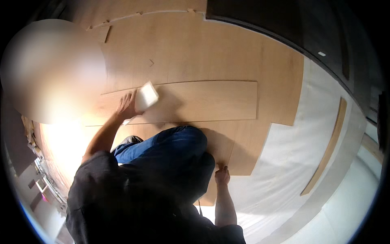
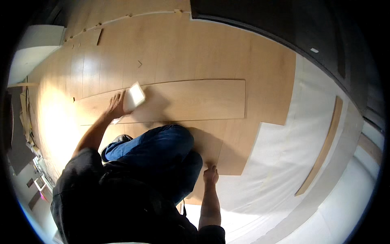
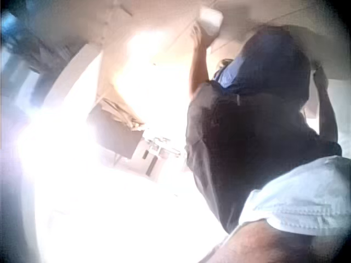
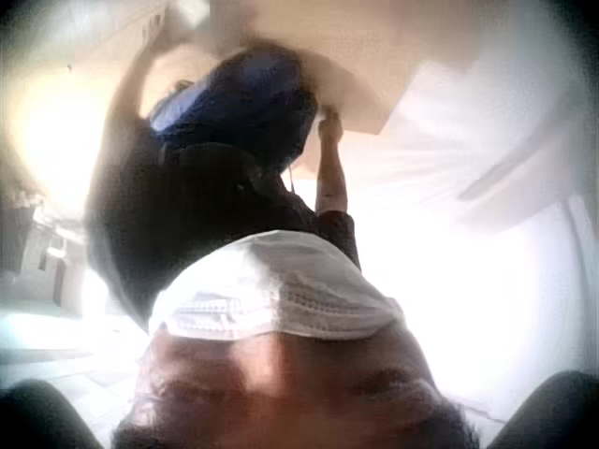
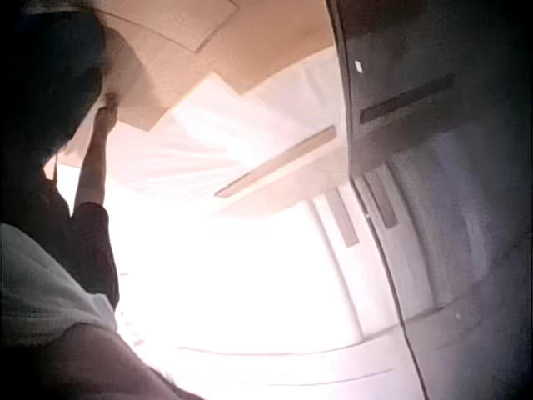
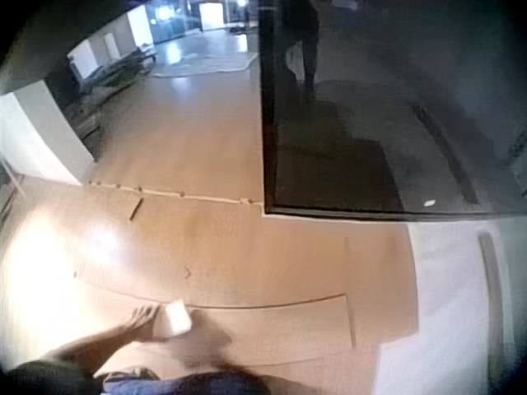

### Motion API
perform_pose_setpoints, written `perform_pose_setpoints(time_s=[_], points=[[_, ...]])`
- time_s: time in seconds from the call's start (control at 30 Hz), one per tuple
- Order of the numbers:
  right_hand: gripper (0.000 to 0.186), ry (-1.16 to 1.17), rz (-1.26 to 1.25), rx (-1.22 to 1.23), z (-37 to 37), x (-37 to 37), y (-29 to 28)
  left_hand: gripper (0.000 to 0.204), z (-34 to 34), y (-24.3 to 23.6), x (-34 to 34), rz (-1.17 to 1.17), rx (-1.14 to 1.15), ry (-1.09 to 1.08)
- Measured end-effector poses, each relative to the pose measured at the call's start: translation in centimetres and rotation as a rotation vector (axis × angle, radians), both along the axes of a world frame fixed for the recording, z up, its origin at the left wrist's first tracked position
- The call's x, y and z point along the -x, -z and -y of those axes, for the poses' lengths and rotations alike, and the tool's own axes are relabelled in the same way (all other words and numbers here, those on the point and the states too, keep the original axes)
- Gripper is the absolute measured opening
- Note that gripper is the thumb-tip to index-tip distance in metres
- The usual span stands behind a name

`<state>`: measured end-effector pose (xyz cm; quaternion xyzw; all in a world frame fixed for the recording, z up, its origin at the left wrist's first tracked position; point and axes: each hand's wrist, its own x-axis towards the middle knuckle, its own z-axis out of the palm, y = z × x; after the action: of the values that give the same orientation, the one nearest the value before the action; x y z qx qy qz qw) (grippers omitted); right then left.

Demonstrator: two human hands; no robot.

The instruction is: The person cuts a wood plank using a table saw and then fits it into the floor pattern by hand, tapping it into place with a hammer and a block. The person then marks a new plank with a pencil and square tool before fitting it.

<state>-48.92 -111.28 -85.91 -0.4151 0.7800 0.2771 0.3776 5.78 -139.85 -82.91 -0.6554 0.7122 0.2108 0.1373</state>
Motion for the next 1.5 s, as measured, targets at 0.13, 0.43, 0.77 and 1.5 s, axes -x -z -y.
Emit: perform_pose_setpoints(time_s=[0.13, 0.43, 0.77, 1.5], points=[[0.022, 0.139, 0.216, 0.640, 4.7, 3.1, 0.2, 0.129, -9.4, -1.4, -4.1, 0.174, -0.269, 0.025], [0.045, -0.573, 0.191, 0.864, 24.1, -3.2, 0.2, 0.057, 9.4, 4.5, 0.4, -0.239, 0.276, -0.279], [0.077, -0.573, 0.140, 0.764, 29.3, -5.9, 4.5, 0.030, 6.9, 7.3, -6.5, -0.092, 0.241, -0.308], [0.071, -0.536, -0.127, 0.825, 37.0, 3.3, 6.7, 0.107, -3.0, 10.4, -3.7, 0.092, 0.060, -0.783]])
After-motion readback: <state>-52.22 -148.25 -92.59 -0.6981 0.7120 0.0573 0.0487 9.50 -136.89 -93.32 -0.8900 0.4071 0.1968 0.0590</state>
